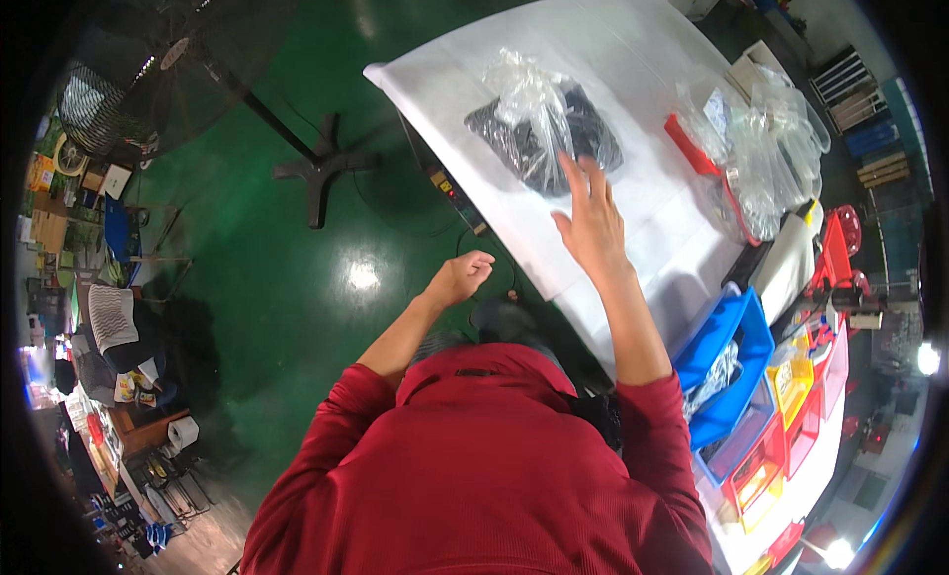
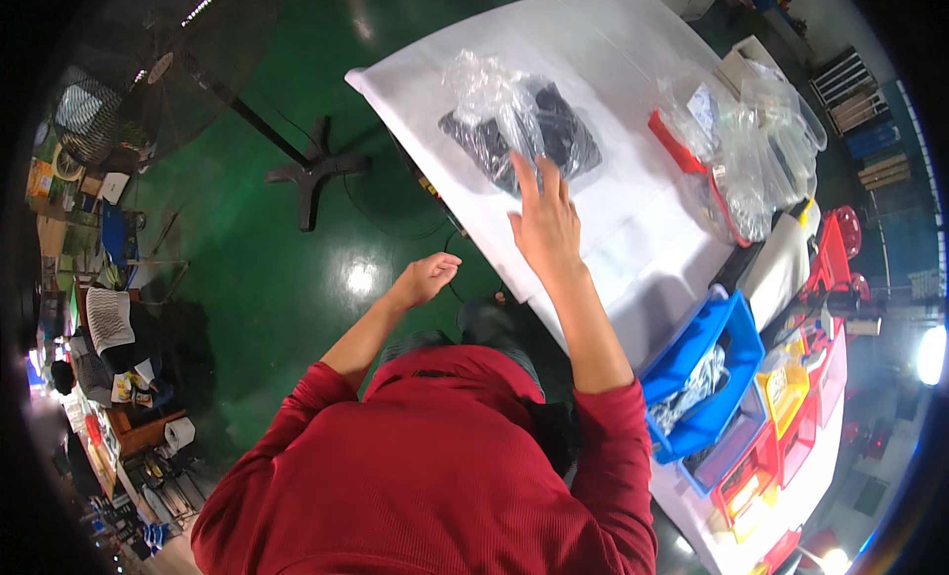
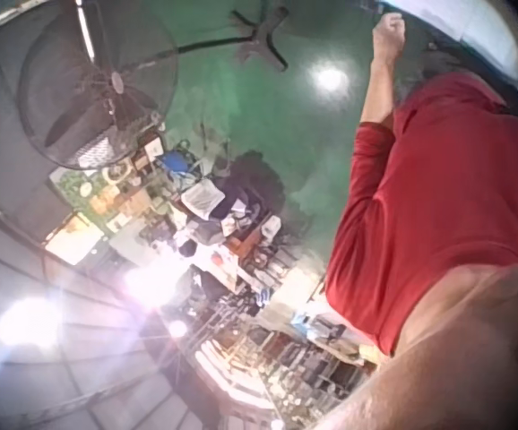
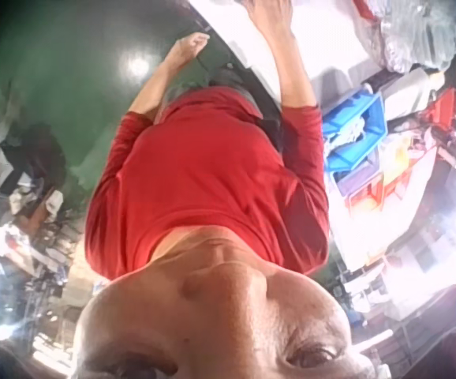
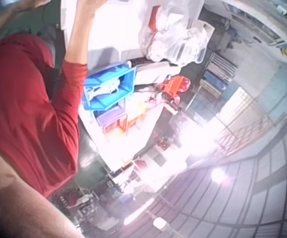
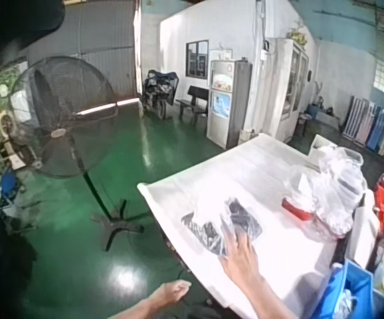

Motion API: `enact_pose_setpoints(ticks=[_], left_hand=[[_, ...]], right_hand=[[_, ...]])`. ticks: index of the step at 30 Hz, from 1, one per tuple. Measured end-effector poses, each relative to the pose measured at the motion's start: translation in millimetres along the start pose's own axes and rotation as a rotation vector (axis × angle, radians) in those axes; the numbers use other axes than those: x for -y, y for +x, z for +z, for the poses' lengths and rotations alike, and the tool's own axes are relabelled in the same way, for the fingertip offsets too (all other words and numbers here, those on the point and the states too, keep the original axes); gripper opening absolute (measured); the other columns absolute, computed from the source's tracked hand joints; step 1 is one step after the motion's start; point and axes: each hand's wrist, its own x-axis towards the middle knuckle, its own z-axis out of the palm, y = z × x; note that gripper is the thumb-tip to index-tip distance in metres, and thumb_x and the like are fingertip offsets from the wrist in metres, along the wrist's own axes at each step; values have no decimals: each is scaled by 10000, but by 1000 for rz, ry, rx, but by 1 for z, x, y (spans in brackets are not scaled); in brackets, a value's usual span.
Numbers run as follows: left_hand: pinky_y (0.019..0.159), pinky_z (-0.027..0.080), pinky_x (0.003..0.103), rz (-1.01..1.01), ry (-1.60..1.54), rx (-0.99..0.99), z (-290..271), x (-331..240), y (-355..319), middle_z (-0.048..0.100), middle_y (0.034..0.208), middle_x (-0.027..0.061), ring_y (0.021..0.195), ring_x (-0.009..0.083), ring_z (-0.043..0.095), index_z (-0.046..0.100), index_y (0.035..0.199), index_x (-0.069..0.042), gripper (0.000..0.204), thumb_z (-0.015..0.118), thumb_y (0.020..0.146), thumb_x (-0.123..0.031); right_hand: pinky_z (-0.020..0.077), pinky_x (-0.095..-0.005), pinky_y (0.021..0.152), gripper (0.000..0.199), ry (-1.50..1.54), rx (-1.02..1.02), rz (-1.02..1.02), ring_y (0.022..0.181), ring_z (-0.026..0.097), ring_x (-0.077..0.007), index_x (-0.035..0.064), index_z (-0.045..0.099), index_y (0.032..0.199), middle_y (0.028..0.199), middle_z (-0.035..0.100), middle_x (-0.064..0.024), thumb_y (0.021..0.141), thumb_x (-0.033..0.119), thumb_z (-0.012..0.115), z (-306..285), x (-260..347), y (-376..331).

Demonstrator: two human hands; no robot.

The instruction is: The person unpacks plastic bags containing small parts, ties them, and transfers contents into colored baskets. They then move and arrange multiple baskets on a table.

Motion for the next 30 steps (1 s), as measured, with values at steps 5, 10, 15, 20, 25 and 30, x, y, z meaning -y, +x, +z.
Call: enact_pose_setpoints(ticks=[5, 10, 15, 20, 25, 30], left_hand=[[829, 449, 347, -9, -317, -134, -54, -28, 65, 607, 1030, 89, 965, 198, 570, 542, 1121, -10, 434, 372, 926, -359], [840, 440, 397, -207, -829, -132, -99, -83, 119, 562, 1105, 104, 1028, 211, 532, 455, 1222, -19, 637, 291, 897, -543], [787, 460, 343, -183, -768, 240, -80, -137, 170, 572, 1059, 112, 966, 186, 553, 464, 1184, 14, 567, 489, 863, -453], [704, 455, 295, 132, -68, 184, -58, -168, 170, 626, 850, 87, 778, 144, 570, 603, 988, -10, 293, 592, 823, -252], [721, 440, 284, 131, -434, 231, -41, -180, 138, 612, 846, 49, 782, 126, 543, 598, 1005, -9, 228, 550, 862, -180], [768, 435, 272, 89, -472, 274, -32, -172, 143, 589, 940, 41, 880, 117, 526, 561, 1074, -4, 286, 520, 897, -224]], right_hand=[[470, -415, 774, 683, -68, -309, -121, 1024, 496, -348, 193, 379, 1257, 1192, 413, -142, 668, 51, 693, 15, 5, 119], [489, -378, 692, 328, 141, -92, -38, 883, 563, -278, 134, 534, 1017, 1010, 526, -75, 712, 50, 618, 48, -26, 126], [489, -350, 648, 216, 282, -69, -82, 822, 575, -249, 85, 554, 921, 934, 546, -55, 720, 11, 589, 40, -29, 85], [484, -302, 666, 169, 662, 40, 58, 818, 585, -225, 46, 581, 947, 948, 573, -86, 780, 55, 601, -18, -48, 73], [472, -307, 643, 253, 574, -97, 276, 784, 601, -215, 25, 588, 981, 930, 588, -124, 785, 172, 652, -43, -54, 84], [458, -316, 589, 257, 466, 153, 326, 649, 612, -217, 19, 592, 905, 766, 619, -122, 795, 246, 639, -19, -63, 94]])
